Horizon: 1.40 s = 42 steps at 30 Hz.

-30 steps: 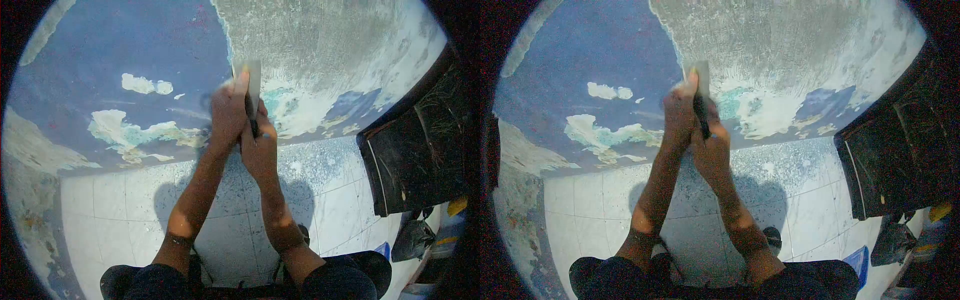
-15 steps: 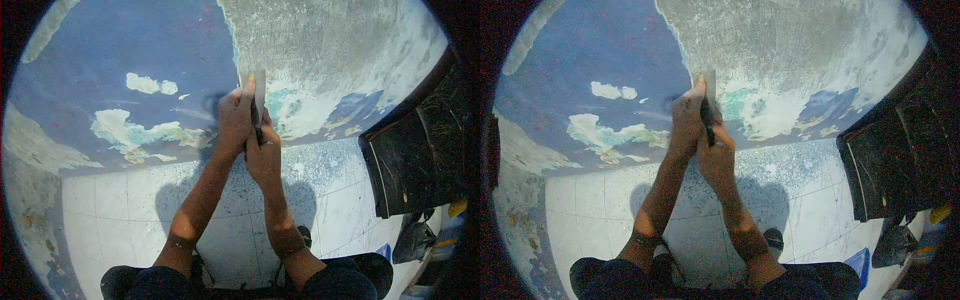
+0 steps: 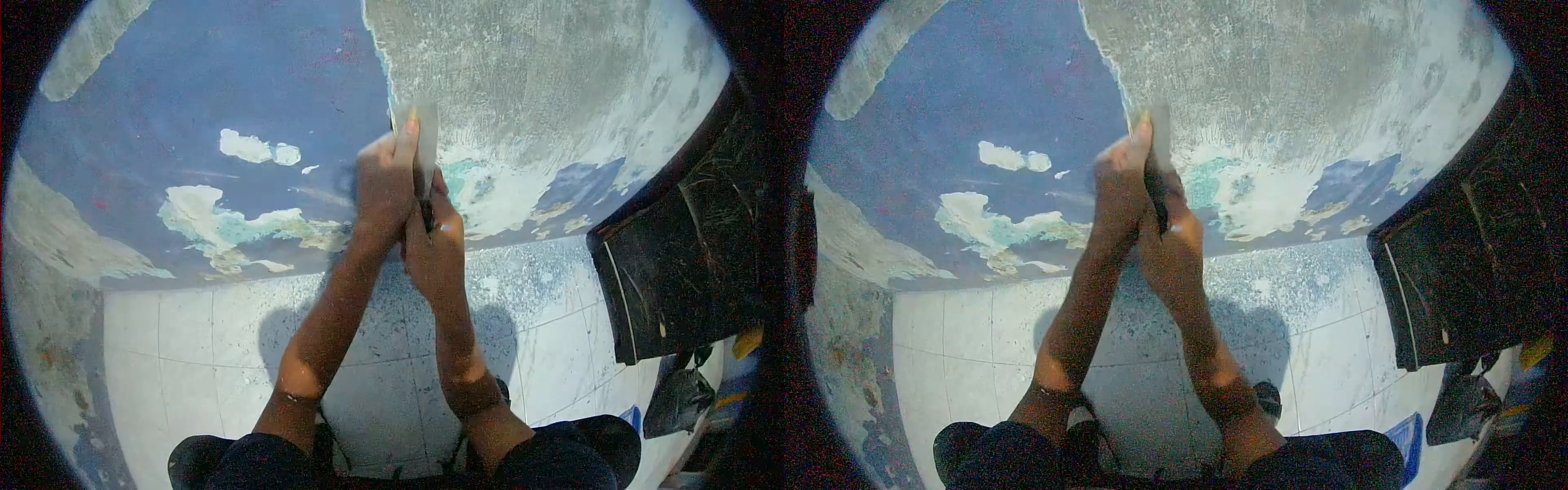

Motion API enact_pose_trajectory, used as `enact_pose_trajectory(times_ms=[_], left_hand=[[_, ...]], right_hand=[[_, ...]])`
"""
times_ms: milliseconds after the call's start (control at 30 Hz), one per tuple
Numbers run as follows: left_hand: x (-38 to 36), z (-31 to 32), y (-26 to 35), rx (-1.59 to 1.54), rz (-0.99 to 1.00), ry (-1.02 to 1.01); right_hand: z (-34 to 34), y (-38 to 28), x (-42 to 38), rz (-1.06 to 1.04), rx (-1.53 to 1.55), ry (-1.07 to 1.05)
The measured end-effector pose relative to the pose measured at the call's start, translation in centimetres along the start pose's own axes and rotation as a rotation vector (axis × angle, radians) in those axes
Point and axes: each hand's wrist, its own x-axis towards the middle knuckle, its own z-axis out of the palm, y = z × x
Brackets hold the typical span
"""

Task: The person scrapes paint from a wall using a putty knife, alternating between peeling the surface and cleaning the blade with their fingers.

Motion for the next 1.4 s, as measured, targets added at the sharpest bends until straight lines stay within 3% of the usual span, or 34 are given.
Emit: enact_pose_trajectory(times_ms=[67, 100, 167, 233, 267, 333, 367, 433, 467, 533, 667, 767, 833, 867, 933, 967, 1000, 1033, 1067, 1133, 1167, 1233, 1267, 1300, 1400], left_hand=[[-0.1, 0.1, 0.7, -0.038, 0.032, 0.034], [-0.2, 0.3, 0.9, -0.093, 0.087, 0.019], [-0.1, 0.2, 0.7, -0.15, 0.156, 0.009], [-0.5, -0.1, -0.9, 0.213, 0.146, -0.032], [-1.2, 0.0, -0.6, 0.213, 0.148, -0.032], [-2.1, 0.1, 0.0, -0.037, -0.202, -0.071], [-1.2, 0.1, -0.8, -0.035, -0.197, -0.075], [0.4, 0.3, -3.5, 0.446, 0.51, 0.13], [-0.4, 0.2, -1.2, 0.447, 0.487, 0.121], [-0.6, 0.0, 3.4, -0.249, -0.133, -0.013], [0.0, 0.1, 0.1, -0.017, 0.066, 0.068], [-0.5, 0.0, -1.6, 0.139, 0.182, -0.011], [-0.2, 0.0, -2.0, 0.211, -0.022, -0.078], [0.0, 0.0, -1.8, 0.208, -0.027, -0.08], [0.6, 0.2, -0.6, 0.554, 0.674, 0.126], [0.6, 0.5, 0.8, 0.548, 0.673, 0.127], [0.7, 0.8, 2.5, 0.136, 0.355, 0.048], [1.0, 1.0, 3.7, -0.268, 0.039, -0.034], [1.0, 0.9, 3.2, -0.269, 0.051, -0.031], [0.5, 1.0, 0.3, 0.176, 0.479, 0.145], [0.2, 1.1, -0.6, 0.174, 0.49, 0.145], [-0.9, 1.0, -1.2, 0.203, 0.105, 0.025], [-1.5, 1.0, -1.0, 0.218, 0.007, 0.021], [-1.4, 0.9, -0.7, 0.222, -0.001, 0.015], [-1.3, 0.6, 0.4, 0.164, 0.024, 0.027]], right_hand=[[-0.9, -3.9, 1.0, 0.327, -0.017, -0.122], [-0.8, -3.4, 0.9, 0.326, -0.018, -0.124], [-0.4, -1.7, 0.8, 0.122, 0.094, -0.077], [-1.1, -1.2, -0.1, 0.114, -0.015, -0.103], [-1.4, -0.8, -0.7, 0.116, -0.122, -0.129], [-0.8, 1.8, -1.6, 0.049, -0.166, -0.092], [-0.5, 2.1, -1.6, -0.009, -0.217, -0.058], [0.3, 1.6, -0.2, -0.086, -0.195, 0.005], [0.5, 1.1, 0.0, -0.162, -0.171, 0.063], [0.2, 0.5, -0.2, -0.103, -0.143, 0.037], [0.1, -0.5, 0.5, 0.078, 0.007, -0.04], [-0.6, 0.0, -0.8, 0.152, -0.053, -0.069], [-0.5, -1.3, -0.1, 0.223, 0.039, -0.063], [-0.6, -2.4, 0.1, 0.313, 0.126, -0.063], [-1.1, -4.1, 1.1, 0.308, 0.159, -0.058], [-1.2, -4.6, 1.9, 0.278, 0.2, -0.059], [-1.3, -4.9, 2.6, 0.13, 0.207, -0.065], [-1.5, -4.9, 2.8, 0.118, 0.207, -0.066], [-1.6, -4.7, 2.8, 0.144, 0.178, -0.092], [-1.9, -3.5, 2.1, 0.166, 0.148, -0.116], [-1.9, -2.4, 1.3, 0.232, 0.07, -0.121], [-1.7, -0.5, 0.2, 0.293, -0.004, -0.124], [-1.4, 0.3, -0.3, 0.179, -0.079, -0.092], [-1.2, 1.0, -0.9, 0.074, -0.155, -0.06], [-1.1, -1.7, -0.1, 0.218, 0.003, -0.094]])
